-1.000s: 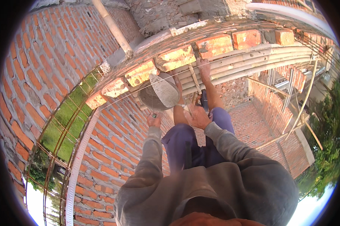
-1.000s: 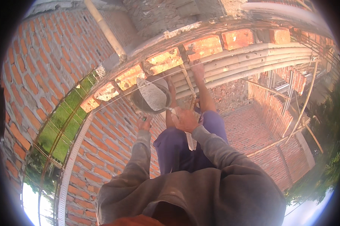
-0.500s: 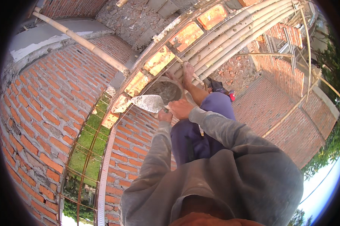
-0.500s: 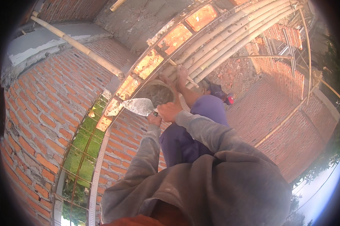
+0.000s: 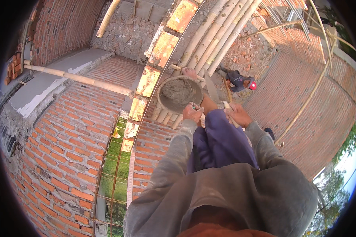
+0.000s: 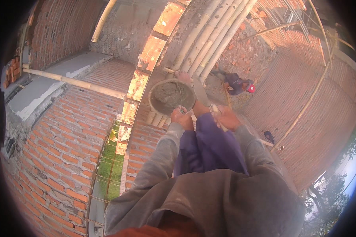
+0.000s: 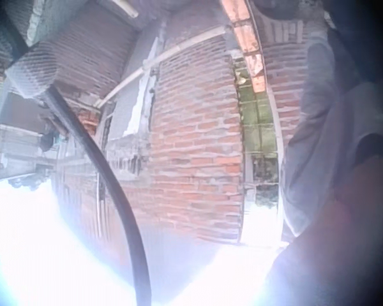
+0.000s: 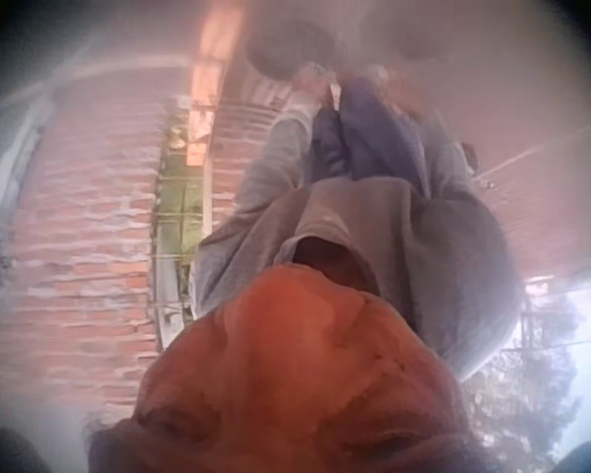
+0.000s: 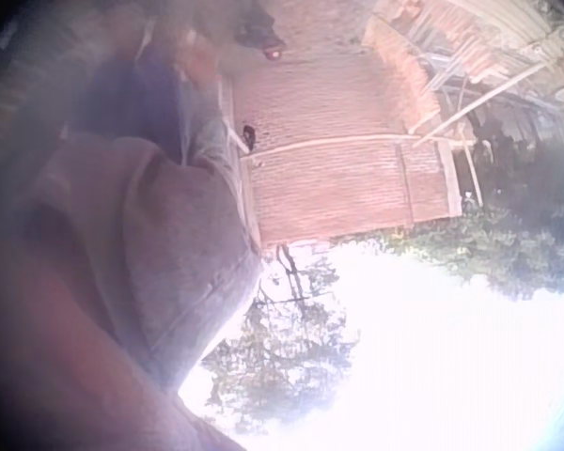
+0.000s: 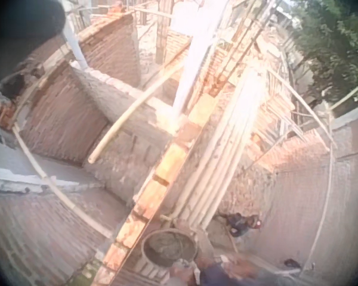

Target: The person applies mortar to a brick wall using a trowel, places bricks one by one, and taps them into alignment. The person repeatedly scoops mortar from a nearby container and spreads it along the wall before positioning each brick.

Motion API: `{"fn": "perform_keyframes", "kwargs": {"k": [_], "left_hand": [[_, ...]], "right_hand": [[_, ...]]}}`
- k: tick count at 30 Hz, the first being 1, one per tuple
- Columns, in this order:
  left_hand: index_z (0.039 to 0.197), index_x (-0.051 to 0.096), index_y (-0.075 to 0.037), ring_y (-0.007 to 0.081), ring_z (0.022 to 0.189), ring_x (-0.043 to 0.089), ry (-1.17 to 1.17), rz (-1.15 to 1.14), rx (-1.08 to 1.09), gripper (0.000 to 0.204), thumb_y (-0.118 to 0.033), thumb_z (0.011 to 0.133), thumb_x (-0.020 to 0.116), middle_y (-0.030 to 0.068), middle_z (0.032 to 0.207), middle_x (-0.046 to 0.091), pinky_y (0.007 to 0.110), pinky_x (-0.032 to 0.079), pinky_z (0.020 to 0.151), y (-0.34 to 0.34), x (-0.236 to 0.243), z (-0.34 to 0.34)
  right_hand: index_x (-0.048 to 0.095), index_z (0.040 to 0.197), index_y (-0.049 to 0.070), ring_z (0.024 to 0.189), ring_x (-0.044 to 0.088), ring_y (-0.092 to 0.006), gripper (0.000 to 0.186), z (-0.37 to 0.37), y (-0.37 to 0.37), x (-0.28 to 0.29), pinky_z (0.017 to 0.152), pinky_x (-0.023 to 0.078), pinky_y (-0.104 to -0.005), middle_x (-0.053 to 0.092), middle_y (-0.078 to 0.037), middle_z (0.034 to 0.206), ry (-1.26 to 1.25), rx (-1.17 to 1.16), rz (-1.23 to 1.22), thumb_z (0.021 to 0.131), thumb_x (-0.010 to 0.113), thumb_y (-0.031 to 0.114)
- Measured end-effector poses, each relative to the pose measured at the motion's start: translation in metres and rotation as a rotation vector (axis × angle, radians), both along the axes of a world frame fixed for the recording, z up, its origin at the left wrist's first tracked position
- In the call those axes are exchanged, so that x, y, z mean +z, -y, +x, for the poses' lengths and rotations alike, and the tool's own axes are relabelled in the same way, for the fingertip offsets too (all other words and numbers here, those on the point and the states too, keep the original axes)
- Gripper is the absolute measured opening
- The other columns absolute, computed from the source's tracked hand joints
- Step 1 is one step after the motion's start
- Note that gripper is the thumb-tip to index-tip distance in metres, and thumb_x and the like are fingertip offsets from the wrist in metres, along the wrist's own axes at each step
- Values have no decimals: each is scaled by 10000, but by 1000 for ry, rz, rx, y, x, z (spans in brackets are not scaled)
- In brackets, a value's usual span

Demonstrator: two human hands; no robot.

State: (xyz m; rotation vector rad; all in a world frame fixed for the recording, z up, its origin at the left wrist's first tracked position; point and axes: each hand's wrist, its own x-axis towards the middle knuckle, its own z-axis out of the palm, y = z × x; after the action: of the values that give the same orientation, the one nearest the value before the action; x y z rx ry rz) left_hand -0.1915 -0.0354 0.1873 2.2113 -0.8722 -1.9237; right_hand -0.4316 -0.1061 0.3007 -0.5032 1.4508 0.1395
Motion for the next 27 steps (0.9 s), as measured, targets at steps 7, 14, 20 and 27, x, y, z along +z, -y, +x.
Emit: {"fn": "perform_keyframes", "kwargs": {"k": [7, 14, 20, 27], "left_hand": [[1005, 649, -37, 255, 797, 685, -183, -66, -216, 336, -216, 799, 844, 124, 864, 712, 403, 554, 768, 84, 10, -76], [1183, 572, -48, 296, 790, 686, -194, -226, -294, 439, -155, 827, 806, 121, 850, 664, 433, 549, 779, 153, -45, -142], [1327, 569, -37, 219, 867, 671, -326, -380, -219, 498, -117, 866, 739, 104, 993, 669, 394, 546, 825, 175, -131, -195], [1589, 447, -5, 352, 1193, 660, -199, -501, -209, 758, -120, 897, 736, 225, 1260, 676, 431, 504, 1071, 176, -121, -173]], "right_hand": [[633, 1090, 38, 582, 582, -99, 164, -19, -44, 6, 500, 447, -276, 622, -24, 794, -239, -541, -270, 1071, 648, 201], [633, 1093, 15, 602, 567, -83, 164, 0, -88, -5, 508, 446, -267, 621, -20, 792, -318, -912, -486, 1081, 626, 179], [632, 1224, -13, 605, 564, -78, 246, 43, -142, -29, 499, 451, -256, 627, -21, 837, -401, -978, -425, 1119, 599, 207], [617, 1134, -17, 556, 584, -98, 242, 93, -166, -58, 452, 442, -282, 618, -35, 771, -198, -779, -236, 1086, 625, 220]]}}
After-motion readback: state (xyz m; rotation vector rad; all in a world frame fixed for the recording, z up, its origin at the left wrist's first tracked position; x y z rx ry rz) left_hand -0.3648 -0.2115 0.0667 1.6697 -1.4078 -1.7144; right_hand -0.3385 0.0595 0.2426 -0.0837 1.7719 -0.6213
